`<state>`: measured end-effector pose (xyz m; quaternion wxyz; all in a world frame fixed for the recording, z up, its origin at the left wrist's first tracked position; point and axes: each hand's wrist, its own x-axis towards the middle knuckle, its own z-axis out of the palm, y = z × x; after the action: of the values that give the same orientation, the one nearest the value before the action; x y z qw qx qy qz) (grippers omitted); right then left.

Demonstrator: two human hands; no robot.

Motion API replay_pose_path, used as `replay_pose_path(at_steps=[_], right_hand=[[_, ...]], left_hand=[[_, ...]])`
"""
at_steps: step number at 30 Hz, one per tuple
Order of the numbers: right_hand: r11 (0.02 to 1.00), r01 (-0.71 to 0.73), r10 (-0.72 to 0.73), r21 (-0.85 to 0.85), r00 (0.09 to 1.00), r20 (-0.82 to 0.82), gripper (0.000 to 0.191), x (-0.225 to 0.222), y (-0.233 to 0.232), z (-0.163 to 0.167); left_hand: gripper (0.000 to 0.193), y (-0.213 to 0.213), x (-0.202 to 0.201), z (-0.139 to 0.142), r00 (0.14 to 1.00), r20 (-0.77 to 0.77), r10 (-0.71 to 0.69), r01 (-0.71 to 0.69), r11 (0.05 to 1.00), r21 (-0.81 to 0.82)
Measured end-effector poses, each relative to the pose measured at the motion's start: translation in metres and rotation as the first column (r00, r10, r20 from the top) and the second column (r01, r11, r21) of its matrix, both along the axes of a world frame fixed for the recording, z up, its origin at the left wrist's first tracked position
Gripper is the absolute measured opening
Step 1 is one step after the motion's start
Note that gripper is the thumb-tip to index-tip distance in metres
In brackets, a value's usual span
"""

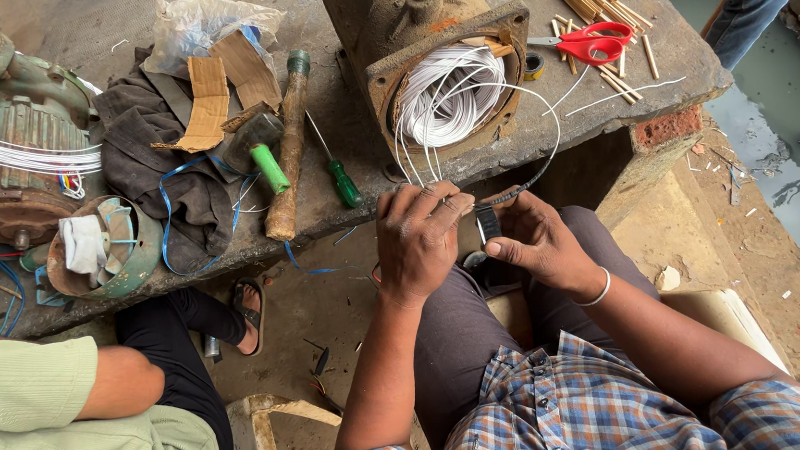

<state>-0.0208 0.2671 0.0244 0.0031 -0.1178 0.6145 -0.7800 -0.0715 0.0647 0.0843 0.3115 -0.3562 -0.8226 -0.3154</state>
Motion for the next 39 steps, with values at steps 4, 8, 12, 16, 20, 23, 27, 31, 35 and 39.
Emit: replay_pose_path(at_steps=[4, 8, 12, 16, 20, 23, 27, 31, 35, 39], right_hand=[[0.999, 0.011, -0.011, -0.036, 1.000, -0.006, 0.063, 0.005, 0.000, 0.004], [0.994, -0.035, 0.031, -0.101, 0.999, -0.040, 0.086, 0.005, 0.004, 0.008], [0.986, -0.004, 0.002, -0.169, 1.000, -0.010, 0.093, -0.002, 0.000, 0.005], [0.943, 0.218, -0.224, -0.252, 0.975, 0.008, 0.086, -0.015, -0.010, -0.003], [0.965, -0.074, 0.012, -0.253, 0.971, -0.240, 0.089, -0.026, -0.003, -0.003], [0.991, -0.135, 0.127, -0.017, 0.960, -0.249, 0.048, -0.032, 0.008, 0.001], [0.984, 0.001, 0.058, 0.176, 0.944, -0.325, 0.039, -0.039, 0.016, 0.005], [0.915, 0.180, 0.039, 0.361, 0.852, -0.522, 0.040, -0.051, 0.020, 0.008], [0.941, 0.133, 0.030, 0.311, 0.884, -0.466, 0.047, -0.041, 0.027, 0.009], [0.967, -0.223, 0.211, -0.122, 0.971, -0.110, 0.088, -0.023, 0.027, 0.006]], left_hand=[[0.023, 0.002, 0.004, 0.005, 0.998, -0.025, 0.051, -0.051, 0.999, -0.018], [0.016, 0.005, 0.005, 0.004, 0.999, -0.029, 0.040, -0.040, 0.999, 0.018], [0.006, 0.008, 0.007, 0.001, 0.997, -0.047, 0.064, -0.064, 0.998, 0.015], [0.007, 0.009, 0.009, 0.000, 0.996, -0.063, 0.063, -0.063, 0.998, 0.009], [0.008, 0.007, 0.009, 0.001, 0.999, -0.034, 0.043, -0.042, 0.999, 0.024], [0.007, 0.006, 0.008, 0.001, 0.998, -0.033, 0.060, -0.059, 0.998, 0.035], [0.008, 0.005, 0.006, 0.000, 0.999, 0.002, 0.047, -0.047, 0.999, 0.021], [0.007, 0.006, 0.007, 0.002, 0.999, 0.044, -0.006, 0.005, 1.000, 0.024], [0.006, 0.006, 0.008, 0.005, 0.999, 0.052, -0.003, 0.001, 0.999, 0.053], [0.011, 0.003, 0.009, 0.006, 0.999, 0.012, 0.033, -0.034, 0.997, 0.075]])
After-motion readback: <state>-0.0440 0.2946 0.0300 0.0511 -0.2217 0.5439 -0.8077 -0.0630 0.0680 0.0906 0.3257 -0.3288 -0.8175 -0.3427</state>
